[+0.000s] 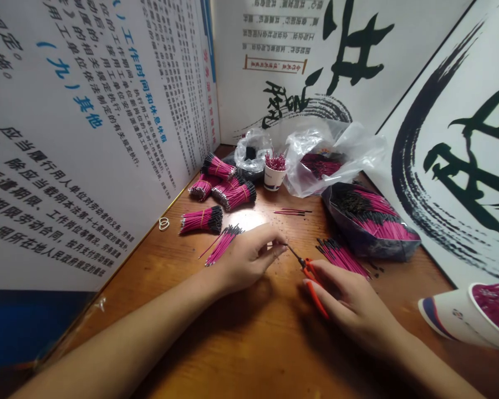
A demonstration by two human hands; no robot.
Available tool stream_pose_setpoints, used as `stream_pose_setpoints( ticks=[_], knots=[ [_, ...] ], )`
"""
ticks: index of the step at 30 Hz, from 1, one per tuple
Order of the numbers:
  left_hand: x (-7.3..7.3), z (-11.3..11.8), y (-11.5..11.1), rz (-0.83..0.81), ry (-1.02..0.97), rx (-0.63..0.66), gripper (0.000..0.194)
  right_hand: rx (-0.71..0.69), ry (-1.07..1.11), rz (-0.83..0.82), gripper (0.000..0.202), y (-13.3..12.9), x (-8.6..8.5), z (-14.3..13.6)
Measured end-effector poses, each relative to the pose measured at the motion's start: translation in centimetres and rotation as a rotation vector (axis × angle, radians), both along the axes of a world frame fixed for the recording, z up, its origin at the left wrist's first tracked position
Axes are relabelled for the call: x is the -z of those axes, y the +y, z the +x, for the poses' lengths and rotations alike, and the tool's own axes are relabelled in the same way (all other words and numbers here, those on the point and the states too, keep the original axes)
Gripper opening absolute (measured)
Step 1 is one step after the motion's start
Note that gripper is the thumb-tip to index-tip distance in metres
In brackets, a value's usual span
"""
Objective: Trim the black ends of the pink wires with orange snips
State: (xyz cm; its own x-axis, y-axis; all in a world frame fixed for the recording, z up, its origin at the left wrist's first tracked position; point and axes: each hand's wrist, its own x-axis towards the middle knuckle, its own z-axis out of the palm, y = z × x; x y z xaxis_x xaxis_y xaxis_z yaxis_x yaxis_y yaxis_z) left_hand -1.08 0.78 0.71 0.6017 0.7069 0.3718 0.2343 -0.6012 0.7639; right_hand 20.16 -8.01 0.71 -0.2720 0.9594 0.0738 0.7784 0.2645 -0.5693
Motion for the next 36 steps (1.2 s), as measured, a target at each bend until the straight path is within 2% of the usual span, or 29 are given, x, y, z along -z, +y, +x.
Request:
stream_pose_setpoints(
  ticks=[9,25,36],
  knots=[
    [-0.11,0.34,0.12,-0.114,-0.122,-0.002,0.007,0.012,-0.006,0.072,0.025,-0.04,0.24,0.33],
    [-0.19,0.35,0.02,-0.112,-0.185,0.014,0.008,-0.038,0.039,0.069,0.024,-0.02,-0.03,0.43],
    [-0.46,0.69,-0.29,-0.324,-0.248,0.031,0.007,-0.014,-0.002,0.115,0.021,-0.17,-0.1,0.39]
  ],
)
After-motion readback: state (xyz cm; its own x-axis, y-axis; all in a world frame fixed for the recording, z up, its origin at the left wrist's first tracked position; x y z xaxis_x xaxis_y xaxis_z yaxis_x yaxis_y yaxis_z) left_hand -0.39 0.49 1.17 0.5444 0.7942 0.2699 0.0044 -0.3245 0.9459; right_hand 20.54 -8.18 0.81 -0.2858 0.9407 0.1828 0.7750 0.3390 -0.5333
